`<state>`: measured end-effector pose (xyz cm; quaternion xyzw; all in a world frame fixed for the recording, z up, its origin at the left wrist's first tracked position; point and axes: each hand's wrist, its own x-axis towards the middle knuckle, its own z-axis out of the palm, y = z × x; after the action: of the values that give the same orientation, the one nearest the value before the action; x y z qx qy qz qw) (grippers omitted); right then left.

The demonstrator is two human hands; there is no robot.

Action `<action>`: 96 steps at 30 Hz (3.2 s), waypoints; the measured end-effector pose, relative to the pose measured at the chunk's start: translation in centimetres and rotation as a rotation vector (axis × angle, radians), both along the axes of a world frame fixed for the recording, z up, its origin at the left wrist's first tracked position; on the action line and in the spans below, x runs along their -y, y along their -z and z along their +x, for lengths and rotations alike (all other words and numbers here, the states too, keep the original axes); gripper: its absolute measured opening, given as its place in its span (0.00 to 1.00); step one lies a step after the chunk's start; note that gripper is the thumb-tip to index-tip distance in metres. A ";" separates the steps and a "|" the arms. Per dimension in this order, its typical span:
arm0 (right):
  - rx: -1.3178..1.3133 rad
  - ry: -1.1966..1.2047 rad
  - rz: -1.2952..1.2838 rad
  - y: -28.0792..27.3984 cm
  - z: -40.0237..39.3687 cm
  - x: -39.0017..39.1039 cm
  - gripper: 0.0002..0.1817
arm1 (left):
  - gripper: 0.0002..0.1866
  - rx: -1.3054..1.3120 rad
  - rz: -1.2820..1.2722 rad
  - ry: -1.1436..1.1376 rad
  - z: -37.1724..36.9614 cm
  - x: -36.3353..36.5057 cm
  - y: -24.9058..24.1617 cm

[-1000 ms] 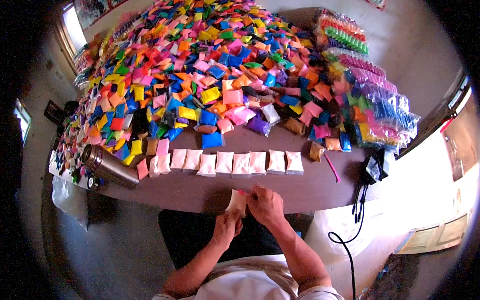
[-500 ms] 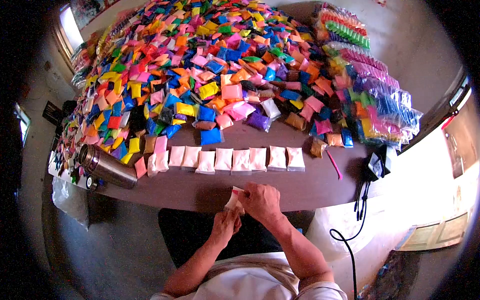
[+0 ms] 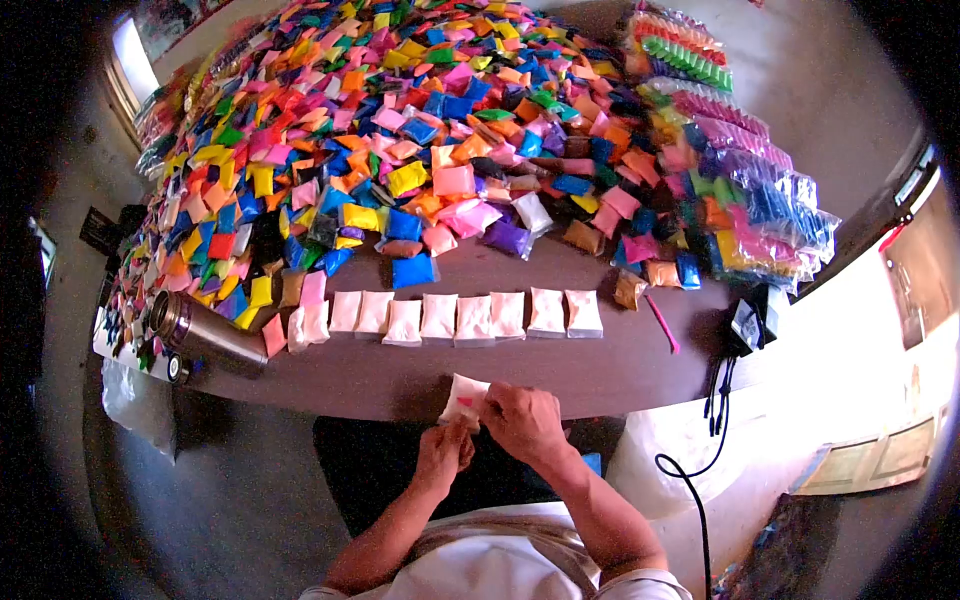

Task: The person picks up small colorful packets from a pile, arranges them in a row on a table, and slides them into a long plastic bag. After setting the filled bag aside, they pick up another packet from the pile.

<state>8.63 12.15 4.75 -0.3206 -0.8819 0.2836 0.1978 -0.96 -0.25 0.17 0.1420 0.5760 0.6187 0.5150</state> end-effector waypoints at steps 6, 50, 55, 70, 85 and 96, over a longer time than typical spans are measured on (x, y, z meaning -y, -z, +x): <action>0.077 0.213 0.149 1.0 0.3 -1.9 0.15 | 0.26 0.027 -0.027 0.002 -0.3 0.3 -0.8; -0.259 0.924 0.098 2.8 6.0 -12.3 0.09 | 0.25 -0.411 -0.078 -0.284 -11.8 -0.3 -3.5; -0.196 0.887 0.287 2.7 5.8 -12.5 0.09 | 0.24 -0.493 -0.049 -0.344 -10.8 -0.6 -2.8; 0.071 0.930 0.130 0.4 3.8 -11.7 0.21 | 0.23 -1.080 -0.011 -0.269 -9.7 -0.1 -1.4; 0.072 0.519 0.053 -1.4 -3.7 -7.7 0.22 | 0.20 -1.224 0.023 -0.270 -9.3 -0.1 -2.0; -0.056 0.327 0.074 -1.3 -6.6 -6.2 0.18 | 0.19 -1.263 0.002 -0.261 -9.1 -0.1 -2.7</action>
<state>2.06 18.33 6.01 -0.4441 -0.8220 0.2238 0.2776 -10.01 -0.18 2.90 0.4082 0.7802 0.4740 -0.0030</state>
